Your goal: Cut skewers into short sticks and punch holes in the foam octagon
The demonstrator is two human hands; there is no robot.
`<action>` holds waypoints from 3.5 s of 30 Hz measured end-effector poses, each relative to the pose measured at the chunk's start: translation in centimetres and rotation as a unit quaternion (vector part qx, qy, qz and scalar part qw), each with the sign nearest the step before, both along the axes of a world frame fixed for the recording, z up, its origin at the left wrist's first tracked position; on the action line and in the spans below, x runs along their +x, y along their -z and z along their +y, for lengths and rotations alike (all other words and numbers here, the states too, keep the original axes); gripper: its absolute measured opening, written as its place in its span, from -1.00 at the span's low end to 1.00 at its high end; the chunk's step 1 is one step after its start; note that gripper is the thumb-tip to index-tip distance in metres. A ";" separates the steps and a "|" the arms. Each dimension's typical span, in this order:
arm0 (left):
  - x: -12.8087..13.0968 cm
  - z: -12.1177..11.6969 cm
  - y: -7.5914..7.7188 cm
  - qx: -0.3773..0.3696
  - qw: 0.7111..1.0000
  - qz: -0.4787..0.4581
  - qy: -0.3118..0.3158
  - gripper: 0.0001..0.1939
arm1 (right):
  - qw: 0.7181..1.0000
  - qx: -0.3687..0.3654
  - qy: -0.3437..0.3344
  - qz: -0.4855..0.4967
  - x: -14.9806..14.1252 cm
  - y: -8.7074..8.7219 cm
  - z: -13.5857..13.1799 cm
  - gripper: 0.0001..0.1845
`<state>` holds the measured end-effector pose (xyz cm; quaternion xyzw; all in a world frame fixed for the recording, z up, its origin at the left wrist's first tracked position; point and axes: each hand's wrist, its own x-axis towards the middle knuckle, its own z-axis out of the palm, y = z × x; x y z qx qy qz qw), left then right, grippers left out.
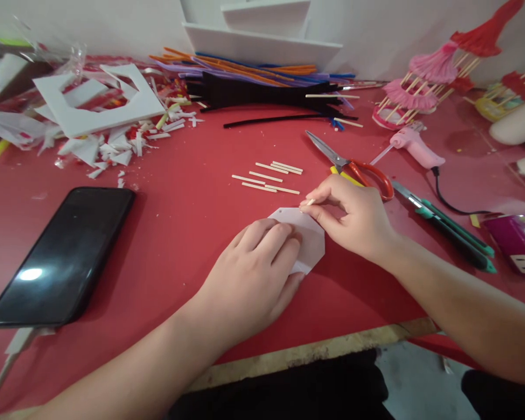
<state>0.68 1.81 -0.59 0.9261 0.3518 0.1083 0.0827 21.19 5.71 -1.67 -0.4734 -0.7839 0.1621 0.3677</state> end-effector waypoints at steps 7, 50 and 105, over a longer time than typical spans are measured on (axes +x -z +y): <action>0.0 0.0 -0.1 -0.001 1.000 -0.004 0.001 -0.65 | 1.000 -0.015 0.002 -0.019 0.1 -0.3 -0.2 -0.89; -0.1 -0.2 0.1 0.075 0.997 -0.033 -0.016 -0.66 | 0.998 -0.037 -0.005 0.058 0.5 -0.4 0.0 -0.90; -0.1 0.0 0.0 0.077 0.996 -0.032 -0.021 -0.70 | 0.797 -0.419 0.006 0.435 1.3 -0.1 1.9 -0.92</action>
